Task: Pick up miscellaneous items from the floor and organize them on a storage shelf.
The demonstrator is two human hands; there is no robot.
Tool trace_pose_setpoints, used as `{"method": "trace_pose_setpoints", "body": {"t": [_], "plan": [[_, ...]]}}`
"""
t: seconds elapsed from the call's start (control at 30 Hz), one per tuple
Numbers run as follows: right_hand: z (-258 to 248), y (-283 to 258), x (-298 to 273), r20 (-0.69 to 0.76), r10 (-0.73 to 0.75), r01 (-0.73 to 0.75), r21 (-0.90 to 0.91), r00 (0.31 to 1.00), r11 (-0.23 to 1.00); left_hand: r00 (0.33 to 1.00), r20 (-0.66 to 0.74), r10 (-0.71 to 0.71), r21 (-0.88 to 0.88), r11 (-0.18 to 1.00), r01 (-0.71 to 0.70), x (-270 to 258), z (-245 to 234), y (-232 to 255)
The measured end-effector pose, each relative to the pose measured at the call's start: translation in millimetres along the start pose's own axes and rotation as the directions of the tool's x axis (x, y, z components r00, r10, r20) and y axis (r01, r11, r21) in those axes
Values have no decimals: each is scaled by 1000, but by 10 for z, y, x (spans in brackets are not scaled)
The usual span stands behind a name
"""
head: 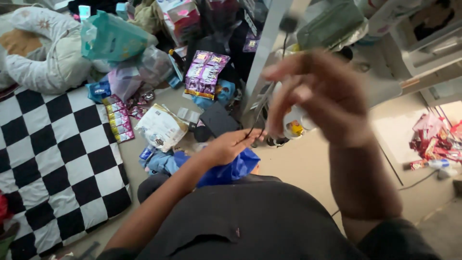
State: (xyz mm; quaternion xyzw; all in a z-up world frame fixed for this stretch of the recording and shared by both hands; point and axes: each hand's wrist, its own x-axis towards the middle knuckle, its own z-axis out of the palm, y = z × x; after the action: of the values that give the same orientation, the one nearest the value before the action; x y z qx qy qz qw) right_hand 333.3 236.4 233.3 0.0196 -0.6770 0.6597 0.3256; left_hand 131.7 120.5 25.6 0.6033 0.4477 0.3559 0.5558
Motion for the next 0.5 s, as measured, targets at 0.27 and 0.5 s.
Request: {"method": "trace_pose_setpoints", "body": {"t": [0.27,0.5], "plan": [[-321,-464,-27,-5,-124,105,-501,992,859,995,77,-56,-136,989,66,119,84,-494],[-917,-574,-311,-82,-19,-20,-444,996,896,992,-28,121,-109,986,-123,596,339,-342]]}}
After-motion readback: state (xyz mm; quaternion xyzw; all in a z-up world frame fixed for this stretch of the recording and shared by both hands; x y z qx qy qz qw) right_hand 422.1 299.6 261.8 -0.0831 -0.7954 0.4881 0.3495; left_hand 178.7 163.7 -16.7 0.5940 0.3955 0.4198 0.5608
